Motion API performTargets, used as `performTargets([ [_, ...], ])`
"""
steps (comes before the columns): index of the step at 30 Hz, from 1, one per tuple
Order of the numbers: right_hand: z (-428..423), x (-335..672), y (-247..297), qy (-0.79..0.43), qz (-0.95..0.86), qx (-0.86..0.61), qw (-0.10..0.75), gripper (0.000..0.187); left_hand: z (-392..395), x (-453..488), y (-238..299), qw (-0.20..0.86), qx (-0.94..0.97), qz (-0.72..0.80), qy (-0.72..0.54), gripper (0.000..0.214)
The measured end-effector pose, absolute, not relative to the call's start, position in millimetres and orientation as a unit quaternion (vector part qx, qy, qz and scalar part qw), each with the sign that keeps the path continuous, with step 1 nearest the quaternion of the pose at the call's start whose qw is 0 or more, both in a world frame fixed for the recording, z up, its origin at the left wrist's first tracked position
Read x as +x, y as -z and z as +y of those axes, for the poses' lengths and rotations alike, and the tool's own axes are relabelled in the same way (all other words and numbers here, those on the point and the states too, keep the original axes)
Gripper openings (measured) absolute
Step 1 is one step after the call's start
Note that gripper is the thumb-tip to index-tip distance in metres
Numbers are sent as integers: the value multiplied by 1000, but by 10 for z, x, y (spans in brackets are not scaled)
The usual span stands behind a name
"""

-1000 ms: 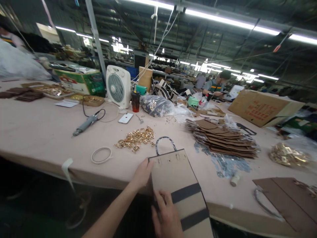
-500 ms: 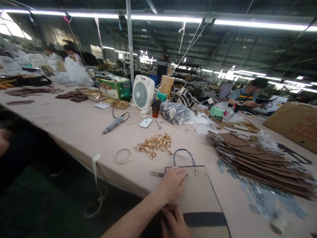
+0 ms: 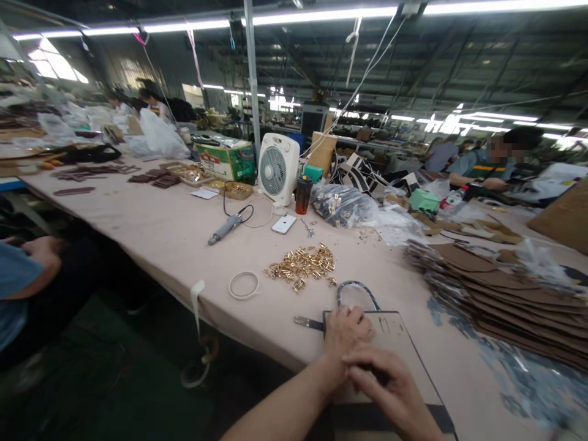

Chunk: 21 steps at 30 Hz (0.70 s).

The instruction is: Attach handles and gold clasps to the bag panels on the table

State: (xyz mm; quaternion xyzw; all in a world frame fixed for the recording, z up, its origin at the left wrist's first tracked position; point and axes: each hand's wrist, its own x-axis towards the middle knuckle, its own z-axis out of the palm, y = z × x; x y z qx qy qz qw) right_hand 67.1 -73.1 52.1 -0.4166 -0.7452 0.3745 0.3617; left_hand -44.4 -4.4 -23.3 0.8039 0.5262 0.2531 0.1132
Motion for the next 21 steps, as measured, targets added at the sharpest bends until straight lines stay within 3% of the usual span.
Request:
performTargets([
  [2,-436,603,-593,-364,-717,-436,404,26,-22,-386,280,115,807,517,-262,21],
  [7,236,403,-602,-386,-666,-456,448,33,-7,-349,338,99,827,463,-304,45],
  [13,881,228,-363,-418,-689,-445,392,38,76,-378,384,110,810,478,-321,28],
  [21,1479,17,-117,-296,-776,-455,321,33,98,-326,531,32,819,478,-316,28],
])
